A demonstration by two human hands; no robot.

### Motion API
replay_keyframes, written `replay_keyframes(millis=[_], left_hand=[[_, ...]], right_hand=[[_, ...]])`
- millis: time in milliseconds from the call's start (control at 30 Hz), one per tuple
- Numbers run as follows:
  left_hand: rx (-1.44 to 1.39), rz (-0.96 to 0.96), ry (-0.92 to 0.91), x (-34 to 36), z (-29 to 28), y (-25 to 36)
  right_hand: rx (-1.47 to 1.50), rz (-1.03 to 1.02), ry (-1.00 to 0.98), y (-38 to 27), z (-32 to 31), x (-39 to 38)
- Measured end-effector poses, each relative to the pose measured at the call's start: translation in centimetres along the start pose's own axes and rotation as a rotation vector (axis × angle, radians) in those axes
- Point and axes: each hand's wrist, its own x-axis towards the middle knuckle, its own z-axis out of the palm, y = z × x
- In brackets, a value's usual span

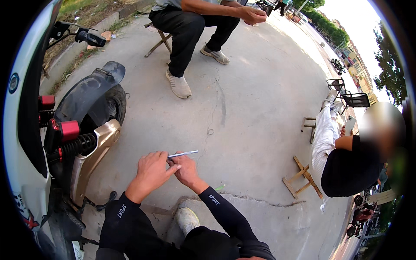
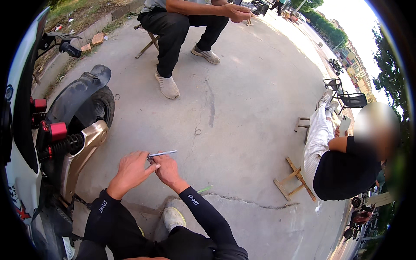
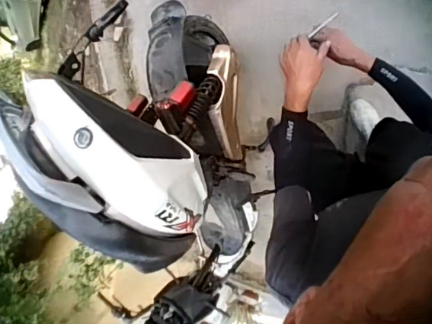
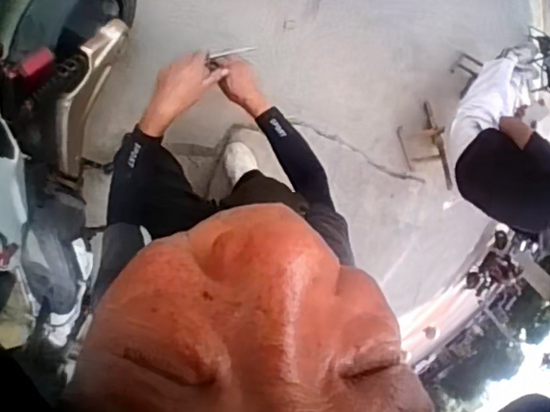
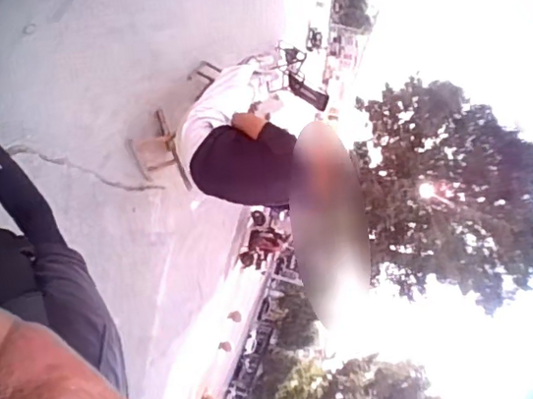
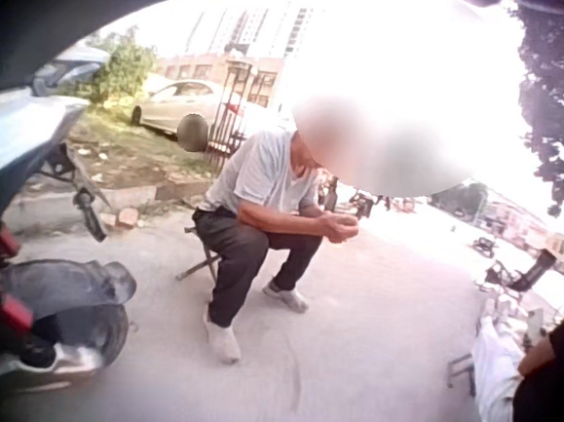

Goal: The person uses a T-handle wrench to loosen and tighten bolts on the rear fender and footpeg area of a motorcycle. They also handle a small metal cap and pliers are visible on the ground.

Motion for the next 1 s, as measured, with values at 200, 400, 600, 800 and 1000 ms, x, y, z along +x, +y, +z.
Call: replay_keyframes(millis=[200,400,600,800,1000], left_hand=[[0.106,-0.131,0.063,0.3,-0.4,-2.2],[0.365,-0.18,0.167,-1.4,-1.0,-5.5],[0.216,0.272,0.318,-3.8,3.1,0.2],[0.126,0.4,0.284,-4.9,5.5,2.4],[0.062,0.379,0.225,-5.4,5.3,1.7]], right_hand=[[1.165,0.485,0.006,-5.6,4.4,-2.6],[0.724,0.593,0.012,-7.3,11.9,-9.6],[1.285,0.82,-0.037,-9.0,11.6,-6.3],[1.81,1.045,-0.191,-9.6,11.1,-1.9],[1.743,1.017,-0.217,-11.9,12.7,-0.8]])
